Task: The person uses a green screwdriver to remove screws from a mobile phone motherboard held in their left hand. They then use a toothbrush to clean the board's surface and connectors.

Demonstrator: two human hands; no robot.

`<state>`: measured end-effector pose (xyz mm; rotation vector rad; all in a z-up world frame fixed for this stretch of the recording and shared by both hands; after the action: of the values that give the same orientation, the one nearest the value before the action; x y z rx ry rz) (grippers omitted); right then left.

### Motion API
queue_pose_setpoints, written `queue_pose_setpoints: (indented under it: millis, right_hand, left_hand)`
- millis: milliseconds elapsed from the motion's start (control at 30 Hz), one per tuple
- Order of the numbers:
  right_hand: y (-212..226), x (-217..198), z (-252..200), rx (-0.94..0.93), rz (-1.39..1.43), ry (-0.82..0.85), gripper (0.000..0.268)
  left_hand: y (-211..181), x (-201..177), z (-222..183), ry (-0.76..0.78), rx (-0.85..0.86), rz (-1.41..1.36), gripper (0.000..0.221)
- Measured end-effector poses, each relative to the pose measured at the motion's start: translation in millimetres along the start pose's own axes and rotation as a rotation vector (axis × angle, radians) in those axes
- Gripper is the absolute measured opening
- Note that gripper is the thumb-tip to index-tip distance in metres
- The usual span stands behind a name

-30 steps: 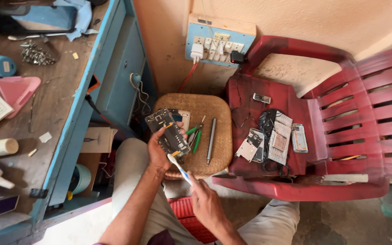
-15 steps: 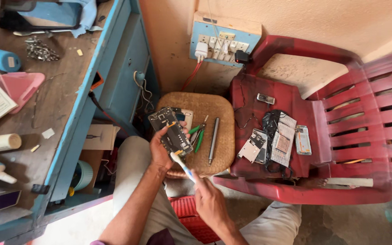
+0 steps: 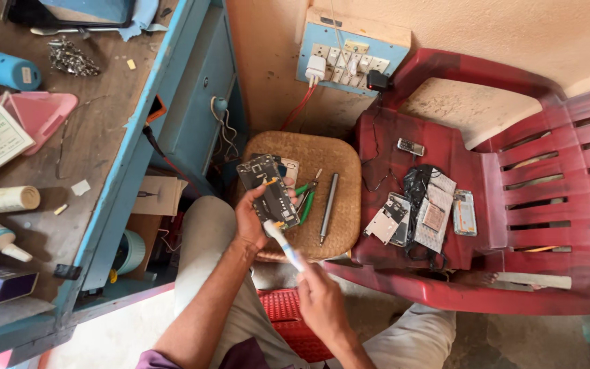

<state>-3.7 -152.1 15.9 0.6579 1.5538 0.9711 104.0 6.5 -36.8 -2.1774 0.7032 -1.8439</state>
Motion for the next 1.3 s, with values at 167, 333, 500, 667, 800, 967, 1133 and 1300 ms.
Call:
queue_pose_setpoints:
  millis: [167, 333, 500, 667, 800, 967, 1133, 1300]
  right_hand:
    - [14, -33, -3, -0.169, 0.011, -0.163, 0.043]
    - [-1, -25, -8, -0.044, -0.055, -0.152, 0.047]
    - [-4, 0, -12, -0.015, -0.041, -0.053, 0.051]
    - [-9, -1, -7, 0.034, -0.146, -0.004, 0.053]
    - [10, -10, -11, -0.137, -0.139, -0.090, 0.049]
    - [4, 2, -10, -0.073, -0.074, 0.031, 0.054]
    - [-15, -1, -11, 0.149, -0.072, 0.013, 0.053]
    - [10, -17, -6, -0.079, -0.110, -0.094, 0.046]
  left_hand:
    - [-2, 7, -4, 0.049, 0.029, 0.052, 0.063]
    - [-4, 13, -4, 0.076, 0.027, 0.056, 0.064]
    - [-5, 9, -4, 0.057, 0.022, 0.015, 0.062]
    - [-6, 4, -2, 0.016, 0.038, 0.015, 0.062]
    - [-4, 6, -3, 0.038, 0.037, -0.013, 0.062]
    - [-6, 2, -3, 0.009, 0.044, 0.030, 0.064]
    - [-6, 2, -5, 0.043, 0.031, -0.002, 0.064]
    - [-3, 1, -2, 0.015, 0.029, 0.007, 0.063]
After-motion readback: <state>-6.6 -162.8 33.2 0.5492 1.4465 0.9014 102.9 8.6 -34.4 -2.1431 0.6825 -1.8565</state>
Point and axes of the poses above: each hand's wrist, its own z-axis towards the middle knuckle, its own x-axis out of the palm, y = z × x, the point moved 10 cm from there along z, towards the middle knuckle, and after that the axes turned 7 degrees about z, right-handed, at the moved point
